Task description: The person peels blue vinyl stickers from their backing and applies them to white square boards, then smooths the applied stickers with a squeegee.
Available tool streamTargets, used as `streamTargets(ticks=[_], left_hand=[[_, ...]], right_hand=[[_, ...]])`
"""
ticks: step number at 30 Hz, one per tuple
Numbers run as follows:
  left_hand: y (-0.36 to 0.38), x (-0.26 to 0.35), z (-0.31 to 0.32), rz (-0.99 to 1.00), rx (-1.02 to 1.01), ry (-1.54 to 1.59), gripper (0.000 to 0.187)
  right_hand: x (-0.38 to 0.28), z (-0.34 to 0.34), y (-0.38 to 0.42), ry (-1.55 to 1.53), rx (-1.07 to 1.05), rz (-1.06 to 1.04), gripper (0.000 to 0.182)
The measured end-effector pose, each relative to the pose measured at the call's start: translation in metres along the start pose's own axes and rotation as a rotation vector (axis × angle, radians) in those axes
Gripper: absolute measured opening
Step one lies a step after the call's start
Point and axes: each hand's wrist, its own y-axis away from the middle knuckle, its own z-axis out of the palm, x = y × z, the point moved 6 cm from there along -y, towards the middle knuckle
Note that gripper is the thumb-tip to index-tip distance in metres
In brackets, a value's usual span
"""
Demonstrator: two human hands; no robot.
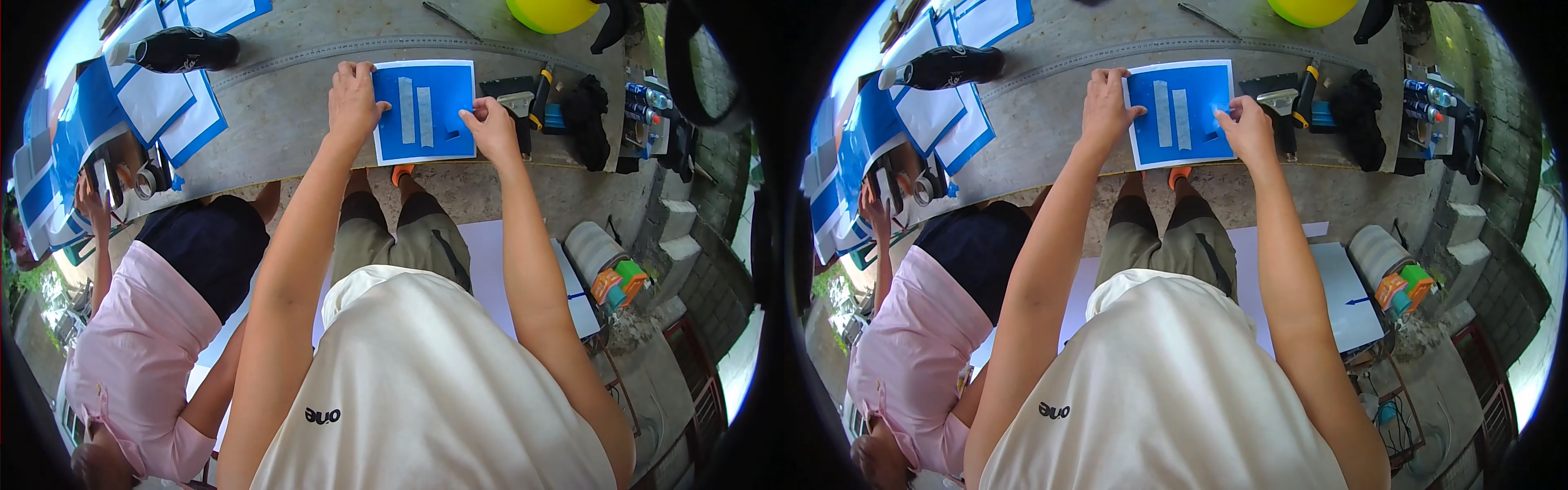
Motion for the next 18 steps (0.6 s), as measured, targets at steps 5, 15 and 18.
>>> streamTargets(ticks=[5,15,18], left_hand=[[-0.006,0.002,0.001,0.037,-0.010,-0.050,0.065],[-0.010,0.003,0.008,0.028,-0.071,0.022,0.067],[-0.009,-0.005,0.014,-0.032,-0.088,0.126,0.064]], right_hand=[[0.012,0.006,0.000,-0.018,0.005,0.028,0.037],[0.010,0.003,-0.004,0.004,0.080,0.054,0.022],[0.008,0.001,-0.001,-0.021,0.079,0.043,0.023]])
